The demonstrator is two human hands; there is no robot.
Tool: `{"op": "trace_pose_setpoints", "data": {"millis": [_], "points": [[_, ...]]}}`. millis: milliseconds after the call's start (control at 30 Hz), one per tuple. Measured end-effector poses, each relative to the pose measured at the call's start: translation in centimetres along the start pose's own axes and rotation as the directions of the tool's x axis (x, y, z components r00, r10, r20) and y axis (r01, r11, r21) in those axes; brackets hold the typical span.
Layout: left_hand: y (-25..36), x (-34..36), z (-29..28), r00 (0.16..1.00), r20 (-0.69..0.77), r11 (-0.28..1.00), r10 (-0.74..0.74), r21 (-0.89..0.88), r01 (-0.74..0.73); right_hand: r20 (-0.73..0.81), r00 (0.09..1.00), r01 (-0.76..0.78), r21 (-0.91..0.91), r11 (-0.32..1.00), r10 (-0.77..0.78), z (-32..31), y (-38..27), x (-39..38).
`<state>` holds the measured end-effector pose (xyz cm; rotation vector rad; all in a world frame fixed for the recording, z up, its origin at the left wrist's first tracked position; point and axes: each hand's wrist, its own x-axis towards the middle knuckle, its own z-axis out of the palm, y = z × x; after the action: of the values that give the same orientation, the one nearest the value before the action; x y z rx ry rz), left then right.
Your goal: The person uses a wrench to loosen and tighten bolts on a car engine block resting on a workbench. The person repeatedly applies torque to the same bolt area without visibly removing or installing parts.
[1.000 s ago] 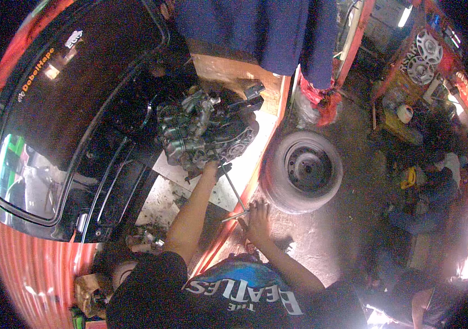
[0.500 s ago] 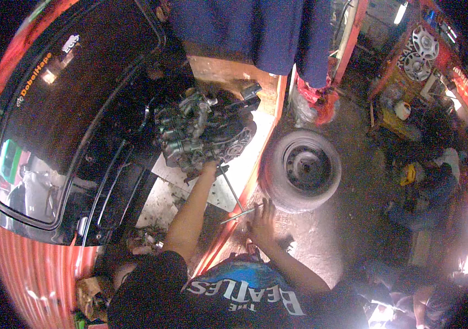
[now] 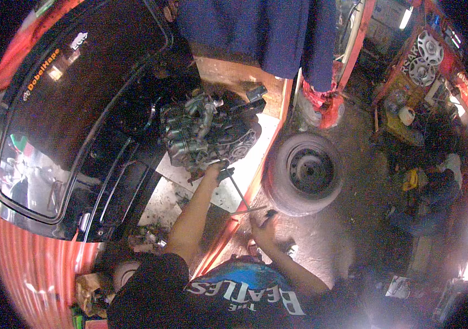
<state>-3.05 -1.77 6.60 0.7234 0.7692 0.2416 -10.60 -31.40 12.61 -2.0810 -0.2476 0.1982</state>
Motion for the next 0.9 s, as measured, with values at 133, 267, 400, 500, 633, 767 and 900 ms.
{"op": "trace_pose_setpoints", "data": {"millis": [133, 267, 400, 500, 633, 767, 900], "points": [[-0.4, 0.1, 0.0, 0.998, -0.006, 0.997, 0.064, 0.041, -0.064, 0.185, 0.851, 0.524, -0.24, 0.817, -0.492, -0.2, 0.3, 2.2], [-0.3, -0.2, -0.2, 0.997, -0.035, 0.997, 0.066, 0.03, -0.065, 0.613, 0.703, -0.602, 0.243, 0.76, 0.361, 3.6, -0.3, 5.2], [0.2, -0.4, 0.3, 0.993, -0.061, 0.994, 0.101, 0.044, -0.098, 0.673, 0.6, -0.799, 0.479, 0.363, 0.432, 1.9, 1.3, 2.3], [0.2, -1.1, 0.2, 0.988, -0.074, 0.989, 0.133, 0.074, -0.128, 0.463, 0.872, -0.322, 0.294, 0.9, 0.16, -0.1, 2.3, -0.1], [0.2, -1.1, 0.9, 0.986, -0.118, 0.992, 0.115, 0.059, -0.108, 0.331, 0.914, 0.291, -0.134, 0.947, -0.234, 1.4, 1.7, 1.6], [-0.5, -1.1, 0.9, 0.975, -0.089, 0.979, 0.202, -0.015, -0.204, 0.456, 0.887, -0.226, 0.289, 0.93, 0.074, 5.5, 1.5, 3.8], [-1.4, 1.8, -1.4, 0.96, -0.116, 0.962, 0.254, 0.13, -0.238, 0.886, 0.435, -0.862, 0.461, -0.212, 0.16, 5.1, 1.4, 4.3]]}}
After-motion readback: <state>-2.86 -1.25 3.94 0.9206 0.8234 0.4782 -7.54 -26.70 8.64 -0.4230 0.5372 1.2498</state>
